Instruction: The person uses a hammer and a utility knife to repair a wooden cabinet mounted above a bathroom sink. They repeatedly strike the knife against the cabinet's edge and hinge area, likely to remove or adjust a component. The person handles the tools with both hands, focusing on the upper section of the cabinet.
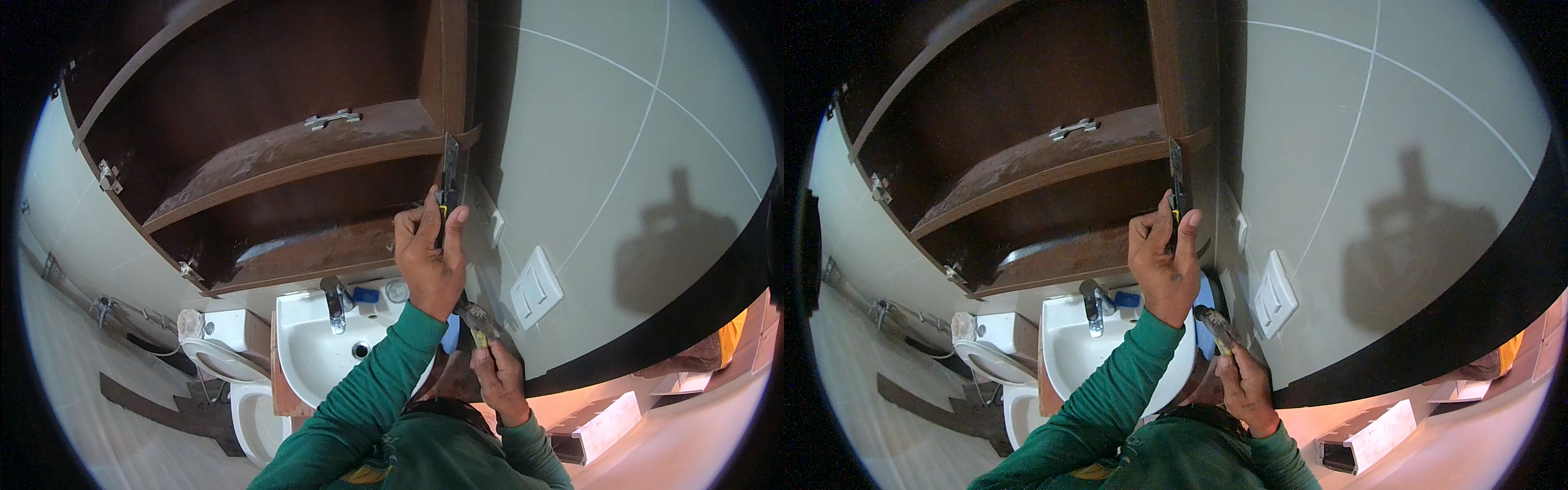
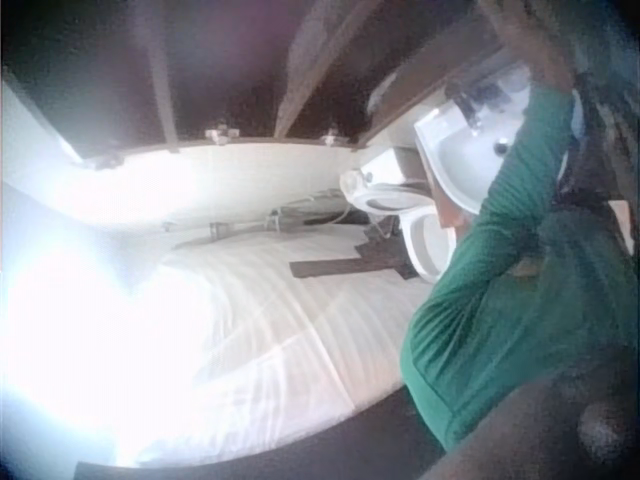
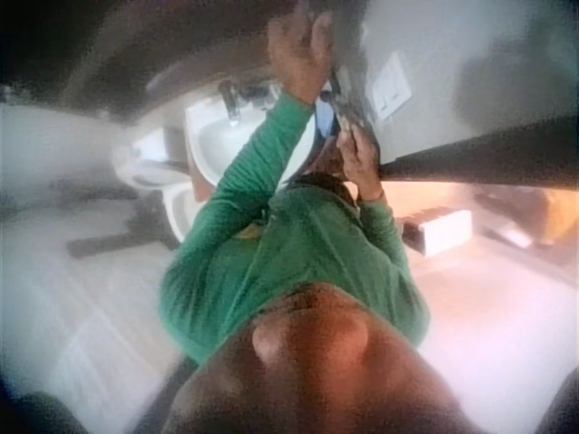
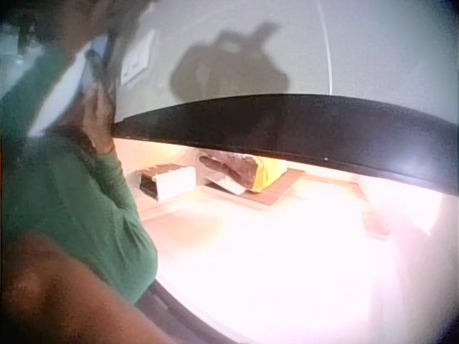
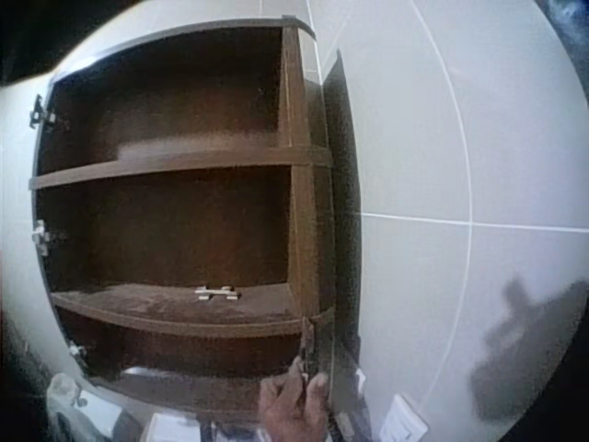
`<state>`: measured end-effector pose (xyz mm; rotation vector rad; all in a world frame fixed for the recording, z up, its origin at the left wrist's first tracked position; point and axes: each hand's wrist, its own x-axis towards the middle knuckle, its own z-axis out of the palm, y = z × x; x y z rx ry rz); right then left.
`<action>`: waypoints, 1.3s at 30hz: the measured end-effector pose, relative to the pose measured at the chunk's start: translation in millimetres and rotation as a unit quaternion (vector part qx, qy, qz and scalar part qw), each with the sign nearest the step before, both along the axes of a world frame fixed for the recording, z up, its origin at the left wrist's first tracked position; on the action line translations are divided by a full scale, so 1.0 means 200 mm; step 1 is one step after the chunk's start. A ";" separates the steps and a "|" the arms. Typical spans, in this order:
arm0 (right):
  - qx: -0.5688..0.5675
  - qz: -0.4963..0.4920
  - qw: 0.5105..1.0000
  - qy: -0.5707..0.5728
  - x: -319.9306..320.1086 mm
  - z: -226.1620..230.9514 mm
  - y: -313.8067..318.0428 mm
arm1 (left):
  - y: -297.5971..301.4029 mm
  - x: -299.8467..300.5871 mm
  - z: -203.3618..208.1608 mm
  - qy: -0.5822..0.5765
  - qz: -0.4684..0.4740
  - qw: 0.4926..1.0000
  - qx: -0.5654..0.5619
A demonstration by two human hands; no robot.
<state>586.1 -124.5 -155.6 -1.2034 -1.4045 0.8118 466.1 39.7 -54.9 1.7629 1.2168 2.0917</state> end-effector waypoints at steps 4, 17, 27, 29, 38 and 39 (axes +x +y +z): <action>-0.023 0.017 1.000 -0.006 0.02 -0.03 -0.01 | -0.01 -0.01 0.01 0.004 0.010 1.000 0.002; 0.020 0.004 1.000 0.016 -0.01 -0.06 0.02 | 0.00 -0.02 0.00 0.006 -0.003 1.000 -0.007; 0.018 0.019 0.999 0.031 0.00 -0.07 0.01 | -0.03 -0.02 0.03 0.031 0.009 0.999 -0.003; 0.018 0.018 0.999 0.033 0.00 -0.06 0.01 | -0.02 -0.02 0.02 0.034 0.013 0.999 -0.003; 0.015 0.015 1.000 0.016 0.02 -0.09 0.01 | -0.04 0.01 0.01 0.018 0.013 0.999 -0.029; 0.015 0.017 1.000 0.019 0.01 -0.06 0.02 | -0.04 0.01 0.01 0.016 0.015 0.999 -0.026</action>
